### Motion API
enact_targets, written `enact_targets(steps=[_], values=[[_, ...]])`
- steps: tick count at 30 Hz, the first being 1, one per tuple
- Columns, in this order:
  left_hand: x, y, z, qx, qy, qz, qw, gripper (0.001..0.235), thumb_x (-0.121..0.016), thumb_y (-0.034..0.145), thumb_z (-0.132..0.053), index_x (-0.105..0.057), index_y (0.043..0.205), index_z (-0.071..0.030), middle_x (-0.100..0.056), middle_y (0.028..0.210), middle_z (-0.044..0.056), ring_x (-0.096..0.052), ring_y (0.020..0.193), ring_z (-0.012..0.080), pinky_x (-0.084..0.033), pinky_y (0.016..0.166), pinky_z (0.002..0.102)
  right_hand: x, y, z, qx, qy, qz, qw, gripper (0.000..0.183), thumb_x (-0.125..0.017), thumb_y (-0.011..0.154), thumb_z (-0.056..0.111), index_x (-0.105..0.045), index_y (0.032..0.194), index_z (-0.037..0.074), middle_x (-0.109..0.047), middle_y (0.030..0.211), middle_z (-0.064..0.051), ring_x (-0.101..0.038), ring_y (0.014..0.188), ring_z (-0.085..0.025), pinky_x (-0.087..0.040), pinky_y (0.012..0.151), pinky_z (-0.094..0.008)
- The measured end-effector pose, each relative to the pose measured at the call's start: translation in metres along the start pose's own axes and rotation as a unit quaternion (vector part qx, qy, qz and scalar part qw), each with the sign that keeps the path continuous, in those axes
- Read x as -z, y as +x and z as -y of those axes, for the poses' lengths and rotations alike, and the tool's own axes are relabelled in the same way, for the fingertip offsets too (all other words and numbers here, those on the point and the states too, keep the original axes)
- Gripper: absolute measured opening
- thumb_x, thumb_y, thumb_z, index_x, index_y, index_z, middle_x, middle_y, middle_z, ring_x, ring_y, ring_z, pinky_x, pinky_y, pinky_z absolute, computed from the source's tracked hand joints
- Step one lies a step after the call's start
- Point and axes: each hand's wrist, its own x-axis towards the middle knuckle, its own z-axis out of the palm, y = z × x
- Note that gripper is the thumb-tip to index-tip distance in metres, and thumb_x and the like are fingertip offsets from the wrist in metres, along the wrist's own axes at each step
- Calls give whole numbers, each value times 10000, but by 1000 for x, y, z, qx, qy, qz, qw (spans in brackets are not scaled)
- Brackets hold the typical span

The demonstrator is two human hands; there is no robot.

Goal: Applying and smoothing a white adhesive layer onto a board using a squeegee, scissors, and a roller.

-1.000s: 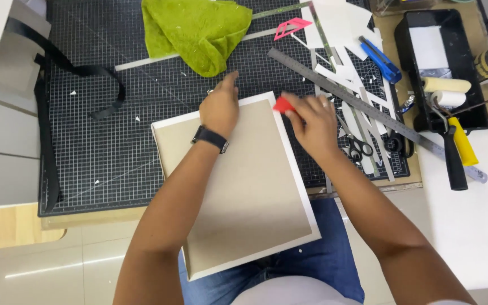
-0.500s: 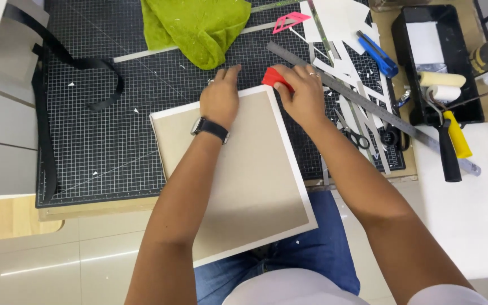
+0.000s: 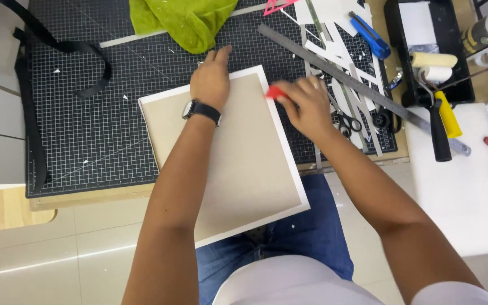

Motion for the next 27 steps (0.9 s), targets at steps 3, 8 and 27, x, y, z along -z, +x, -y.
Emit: enact_targets(steps=[3, 8, 27], values=[[-5, 1, 5, -1, 6, 3, 1000, 560, -397, 947, 10, -530, 1461, -166, -655, 1231, 173, -677, 808, 411, -555, 637, 537, -43, 39, -31, -18, -4, -11, 1000, 302, -445, 1138, 366, -674, 1251, 205, -622, 943, -25, -513, 935, -269, -405, 865, -418], [-11, 1, 10, -25, 9, -25, 999, 519, -425, 955, -16, -562, 1434, -163, -678, 1155, 161, -677, 746, 396, -547, 600, 534, -30, 33, -32, -11, 31, 21, 999, 325, -475, 1130, 369, -682, 1276, 165, -623, 997, -43, -529, 945, -296, -432, 875, -458], [-31, 11, 31, -72, 55, -84, 992, 364, -468, 884, 42, -620, 1182, -101, -676, 961, 163, -603, 590, 376, -478, 460, 497, 115, -134, 77, -10, 142, 111, 984, 162, -621, 1052, 203, -723, 1166, 152, -511, 828, -5, -419, 763, -197, -347, 729, -329]])
